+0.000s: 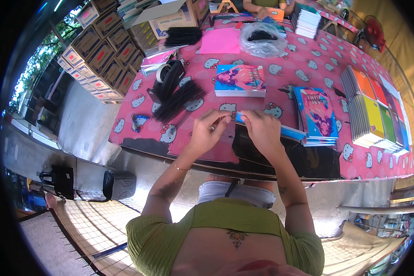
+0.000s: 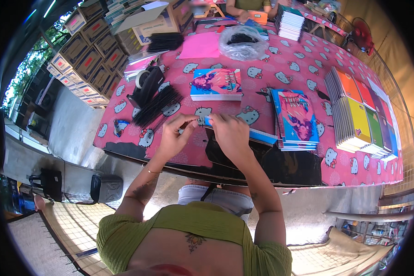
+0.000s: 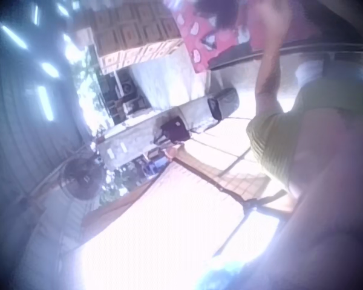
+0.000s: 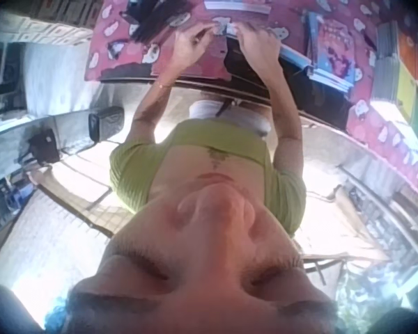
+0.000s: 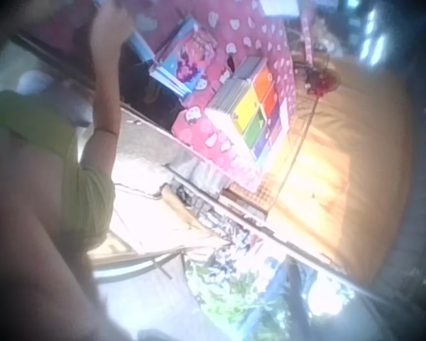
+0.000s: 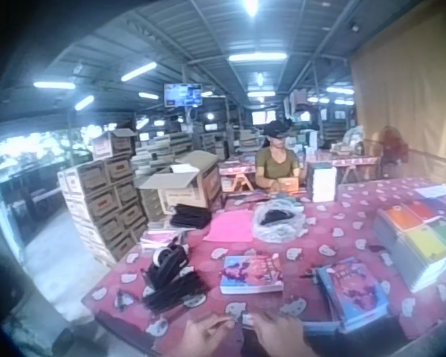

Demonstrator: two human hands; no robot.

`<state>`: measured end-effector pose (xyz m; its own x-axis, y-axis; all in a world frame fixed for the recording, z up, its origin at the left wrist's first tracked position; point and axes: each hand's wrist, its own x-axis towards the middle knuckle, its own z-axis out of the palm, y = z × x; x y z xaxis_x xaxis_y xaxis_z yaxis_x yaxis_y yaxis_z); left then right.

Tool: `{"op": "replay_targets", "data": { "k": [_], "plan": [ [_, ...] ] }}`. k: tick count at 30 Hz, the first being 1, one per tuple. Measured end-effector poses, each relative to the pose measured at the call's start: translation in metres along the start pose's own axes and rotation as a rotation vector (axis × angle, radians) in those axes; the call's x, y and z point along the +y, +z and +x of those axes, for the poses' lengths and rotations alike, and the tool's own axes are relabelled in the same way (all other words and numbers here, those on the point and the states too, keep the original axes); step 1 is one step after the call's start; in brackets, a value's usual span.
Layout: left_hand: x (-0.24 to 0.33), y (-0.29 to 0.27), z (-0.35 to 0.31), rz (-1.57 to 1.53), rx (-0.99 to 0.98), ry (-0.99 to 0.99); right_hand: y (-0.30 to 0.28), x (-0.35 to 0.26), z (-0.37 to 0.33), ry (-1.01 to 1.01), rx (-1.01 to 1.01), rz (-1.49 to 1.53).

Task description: The person applies black binding strips to the spines of blue notebooks by hand, pressing the adhesive strips along the edges and smoothing them down one by one.

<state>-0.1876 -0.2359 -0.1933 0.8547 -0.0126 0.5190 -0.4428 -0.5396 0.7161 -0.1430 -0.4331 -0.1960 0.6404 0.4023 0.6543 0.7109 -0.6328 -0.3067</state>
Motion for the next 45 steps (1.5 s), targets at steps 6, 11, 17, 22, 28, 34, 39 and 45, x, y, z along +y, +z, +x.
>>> {"op": "replay_targets", "data": {
  "k": [6, 11, 17, 22, 28, 34, 39, 45],
  "plan": [
    [-0.004, 0.007, 0.0, -0.004, 0.019, 0.015, 0.0, 0.001, 0.001, 0.005, -0.003, 0.015],
    [-0.006, 0.006, 0.003, 0.098, -0.049, -0.156, -0.003, -0.001, 0.002, 0.009, -0.015, 0.007],
    [-0.006, 0.003, 0.019, 0.019, -0.073, 0.098, -0.002, -0.001, 0.0, 0.009, -0.011, 0.03],
    [-0.024, -0.005, 0.035, 0.041, -0.318, 0.173, -0.01, -0.003, 0.004, 0.083, -0.104, 0.123],
    [-0.021, -0.006, 0.047, 0.124, -0.423, 0.226, -0.012, 0.008, 0.003, 0.011, -0.058, 0.217],
    [-0.022, -0.002, 0.049, 0.207, -0.463, 0.281, -0.035, 0.0, 0.002, -0.117, 0.069, -0.055],
    [0.004, 0.02, 0.039, 0.6, -0.313, 0.265, -0.032, 0.011, -0.006, 0.118, -0.139, 0.0],
    [-0.018, 0.067, -0.038, 0.675, -0.175, 0.236, -0.03, 0.014, -0.006, 0.111, -0.13, 0.017]
  ]
}}
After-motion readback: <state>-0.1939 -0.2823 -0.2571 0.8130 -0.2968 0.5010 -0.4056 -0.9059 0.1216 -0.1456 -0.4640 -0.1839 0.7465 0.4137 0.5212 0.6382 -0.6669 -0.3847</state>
